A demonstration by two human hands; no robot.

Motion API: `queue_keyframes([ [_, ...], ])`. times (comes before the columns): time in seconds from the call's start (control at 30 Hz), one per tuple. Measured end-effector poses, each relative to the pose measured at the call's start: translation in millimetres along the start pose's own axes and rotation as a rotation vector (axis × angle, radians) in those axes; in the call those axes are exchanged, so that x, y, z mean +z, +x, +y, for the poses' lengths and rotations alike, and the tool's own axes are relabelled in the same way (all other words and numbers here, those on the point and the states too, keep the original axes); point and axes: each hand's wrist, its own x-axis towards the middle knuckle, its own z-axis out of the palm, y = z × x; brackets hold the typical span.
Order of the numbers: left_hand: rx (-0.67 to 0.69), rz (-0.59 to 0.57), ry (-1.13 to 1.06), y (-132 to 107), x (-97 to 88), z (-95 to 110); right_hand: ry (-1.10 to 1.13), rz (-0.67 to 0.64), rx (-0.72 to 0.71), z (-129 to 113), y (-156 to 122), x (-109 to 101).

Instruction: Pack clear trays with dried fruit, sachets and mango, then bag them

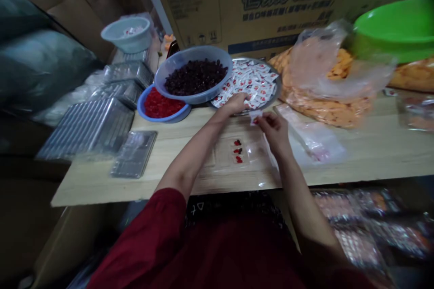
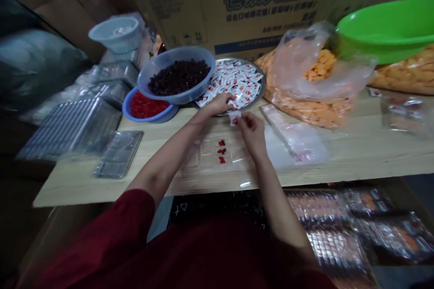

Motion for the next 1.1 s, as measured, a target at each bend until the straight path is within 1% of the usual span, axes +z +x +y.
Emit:
queue_keyframes([
  [0.07, 0.037, 0.056, -0.049, 4, 4.0, -3, -0.041, -0.141, 0.078, 11, -48, 20],
  [0.1, 0.054, 0.106, -0.073, 3, 3.2, -2, -0.073, -0.195, 0.102, 17, -70, 31],
  [0.17, 0.083, 0.245, -0.14, -8, -3.8, 1, -0.172, -0.25, 0.09, 26, -103, 54],
  [0.2, 0.102, 0.328, -0.187, -18, -9.0, 4, -0.242, -0.262, 0.061, 29, -114, 62],
  [0.27, 0.131, 0.483, -0.286, -50, -19.0, 10, -0.395, -0.274, -0.014, 29, -125, 70],
  [0.3, 0.129, 0.538, -0.33, -71, -22.0, 11, -0.461, -0.278, -0.051, 27, -126, 70],
  [0.33, 0.112, 0.564, -0.366, -93, -22.6, 12, -0.513, -0.28, -0.086, 24, -126, 68],
  [0.37, 0.073, 0.559, -0.396, -116, -20.4, 10, -0.55, -0.286, -0.118, 20, -125, 64],
  [0.43, -0.024, 0.493, -0.441, -156, -8.3, 4, -0.601, -0.304, -0.167, 14, -123, 56],
  [0.47, -0.069, 0.452, -0.445, -172, 0.6, 0, -0.619, -0.319, -0.189, 13, -123, 52],
  [0.53, -0.131, 0.365, -0.422, -193, 19.2, -7, -0.645, -0.353, -0.239, 14, -125, 49],
  [0.6, -0.134, 0.31, -0.365, -201, 32.6, -12, -0.664, -0.381, -0.296, 18, -129, 50],
  [0.63, -0.114, 0.309, -0.327, -203, 35.7, -13, -0.672, -0.39, -0.319, 20, -131, 50],
  [0.7, -0.055, 0.342, -0.258, -206, 35.3, -14, -0.675, -0.397, -0.339, 24, -135, 51],
  [0.77, -0.016, 0.361, -0.196, -209, 30.4, -16, -0.659, -0.396, -0.338, 27, -136, 49],
  [0.87, -0.004, 0.264, -0.09, -217, 28.1, -22, -0.629, -0.404, -0.34, 30, -136, 47],
  [0.93, -0.009, 0.21, -0.043, -220, 31.9, -25, -0.618, -0.412, -0.336, 33, -136, 47],
  [0.97, -0.015, 0.204, -0.042, -222, 34.0, -25, -0.612, -0.414, -0.331, 33, -137, 47],
  [1.03, -0.031, 0.248, -0.071, -224, 35.3, -23, -0.599, -0.406, -0.319, 30, -137, 45],
  [1.1, -0.045, 0.357, -0.111, -229, 30.0, -21, -0.584, -0.37, -0.318, 21, -135, 39],
])
